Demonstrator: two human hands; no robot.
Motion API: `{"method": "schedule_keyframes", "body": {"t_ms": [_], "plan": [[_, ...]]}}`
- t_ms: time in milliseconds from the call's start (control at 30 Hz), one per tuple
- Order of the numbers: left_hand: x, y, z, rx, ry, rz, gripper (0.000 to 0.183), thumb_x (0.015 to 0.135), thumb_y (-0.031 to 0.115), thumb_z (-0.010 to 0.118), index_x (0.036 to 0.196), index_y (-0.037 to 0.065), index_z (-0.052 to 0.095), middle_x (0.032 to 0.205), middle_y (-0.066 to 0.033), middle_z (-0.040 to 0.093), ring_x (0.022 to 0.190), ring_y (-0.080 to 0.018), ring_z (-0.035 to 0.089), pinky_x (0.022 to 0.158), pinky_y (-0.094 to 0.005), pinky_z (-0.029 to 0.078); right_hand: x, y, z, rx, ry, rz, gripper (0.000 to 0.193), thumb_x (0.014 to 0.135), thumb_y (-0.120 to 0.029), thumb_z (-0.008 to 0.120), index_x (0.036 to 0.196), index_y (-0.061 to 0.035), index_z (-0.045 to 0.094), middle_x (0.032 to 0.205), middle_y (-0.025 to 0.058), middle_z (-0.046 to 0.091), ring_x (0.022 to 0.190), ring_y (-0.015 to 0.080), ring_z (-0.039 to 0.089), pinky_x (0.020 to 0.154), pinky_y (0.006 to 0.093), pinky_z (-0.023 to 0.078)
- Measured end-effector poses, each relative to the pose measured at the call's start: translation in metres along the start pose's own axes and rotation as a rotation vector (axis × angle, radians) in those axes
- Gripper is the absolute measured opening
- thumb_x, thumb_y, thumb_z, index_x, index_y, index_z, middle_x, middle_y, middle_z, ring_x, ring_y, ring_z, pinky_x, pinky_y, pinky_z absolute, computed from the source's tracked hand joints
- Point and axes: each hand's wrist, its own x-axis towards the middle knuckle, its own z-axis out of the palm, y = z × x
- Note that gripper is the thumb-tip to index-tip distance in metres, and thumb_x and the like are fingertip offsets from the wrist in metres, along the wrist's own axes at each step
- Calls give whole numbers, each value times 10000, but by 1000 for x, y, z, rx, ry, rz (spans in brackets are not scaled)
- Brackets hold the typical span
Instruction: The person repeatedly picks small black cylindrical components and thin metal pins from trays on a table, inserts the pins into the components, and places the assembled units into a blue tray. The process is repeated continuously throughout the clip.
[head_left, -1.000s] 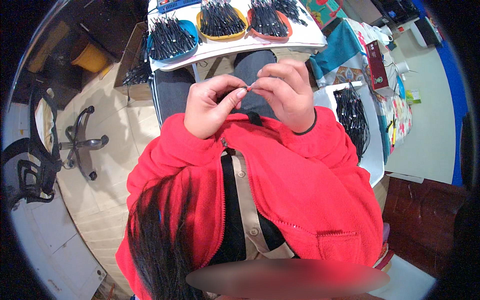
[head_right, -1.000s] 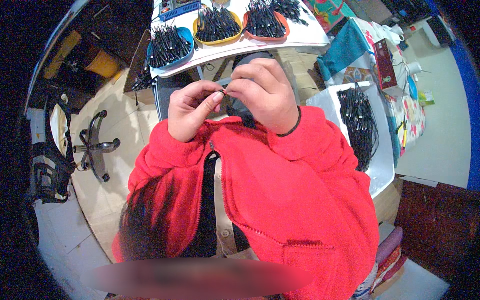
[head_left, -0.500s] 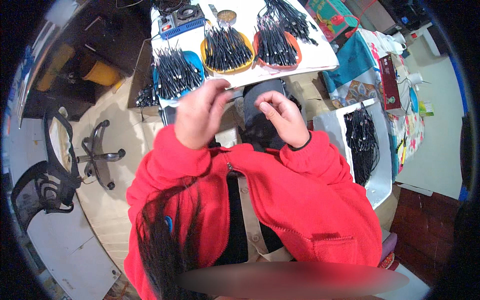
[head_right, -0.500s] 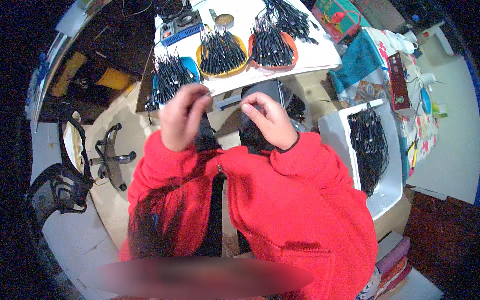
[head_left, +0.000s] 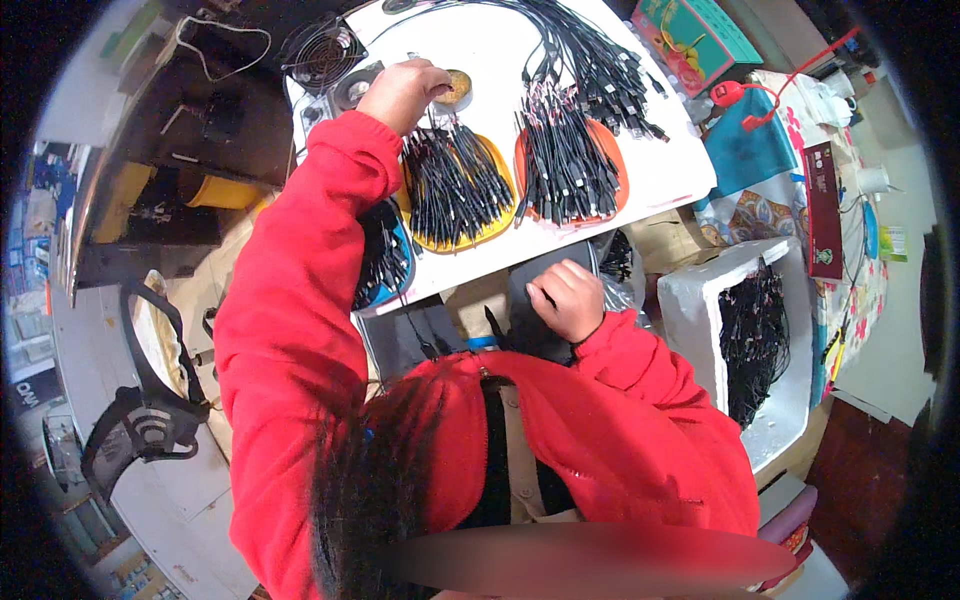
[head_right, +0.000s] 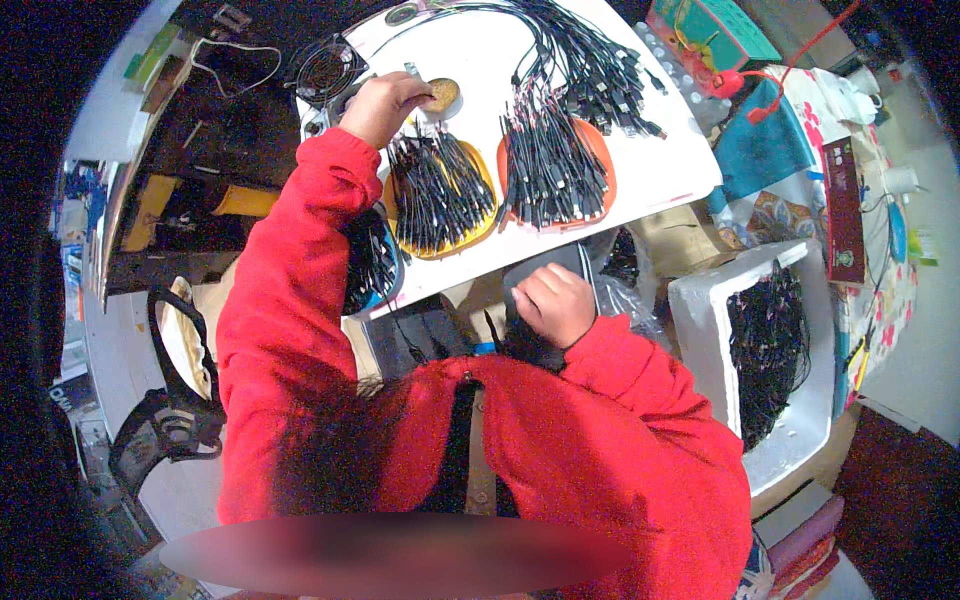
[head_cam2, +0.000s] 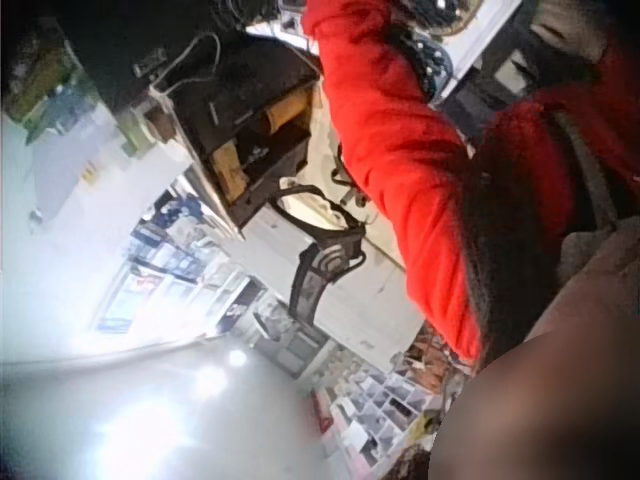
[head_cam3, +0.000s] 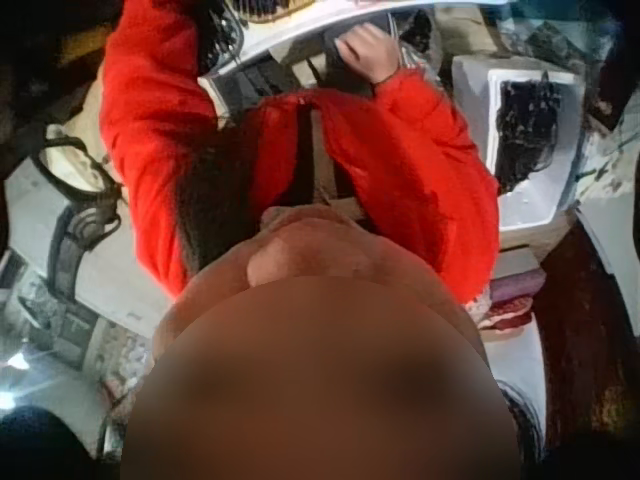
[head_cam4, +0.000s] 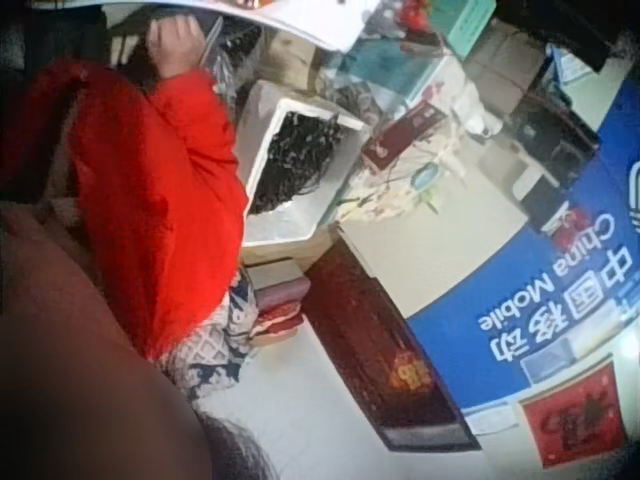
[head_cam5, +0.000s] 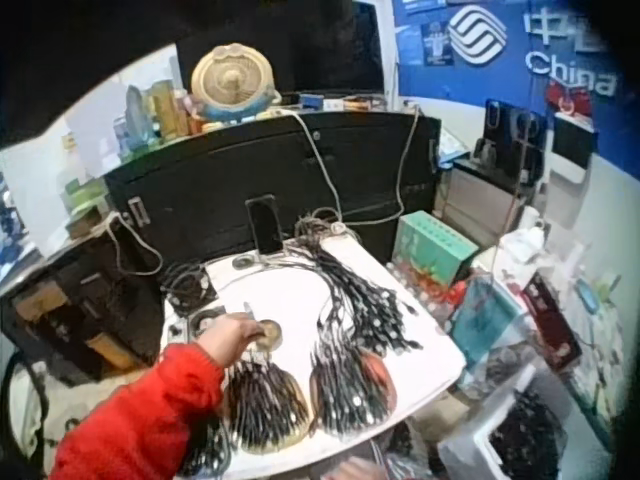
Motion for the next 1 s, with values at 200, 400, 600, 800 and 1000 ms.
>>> {"method": "schedule_keyframes", "body": {"t_ms": [200,400,600,800,1000], "plan": [[12,-30,28,43,-119,-57,105,776,112,641,844,34,659,842,-124,603,798,-317,613,715,-382,501,6,7,-5,48,-7,-8,127,696,-71,691,693,-67,565,654,71,514,570,265,516,522,361,446],[19,-30,32,138,-203,-109,127,755,46,621,875,40,662,893,-124,577,826,-334,611,738,-392,508,10,10,-4,85,-3,-48,131,687,-59,696,710,-58,567,665,71,539,562,254,521,513,350,444],[22,-24,32,175,-225,-104,150,748,20,601,889,28,652,897,-138,574,842,-346,608,756,-400,510,11,11,-2,95,-5,-52,130,683,-57,696,701,-62,567,664,64,543,567,251,527,506,349,446],[15,-24,14,59,-92,-137,111,803,59,602,892,17,653,862,-147,581,789,-339,601,713,-386,497,10,8,-3,62,-6,-13,124,694,-71,692,714,-68,570,663,68,534,574,263,527,517,357,451],[-10,-27,-31,17,78,-82,95,782,33,625,870,23,658,845,-132,604,797,-325,605,718,-380,493,9,1,-4,67,-3,37,127,683,-51,686,687,-56,559,652,81,522,584,282,522,514,372,432]]}}
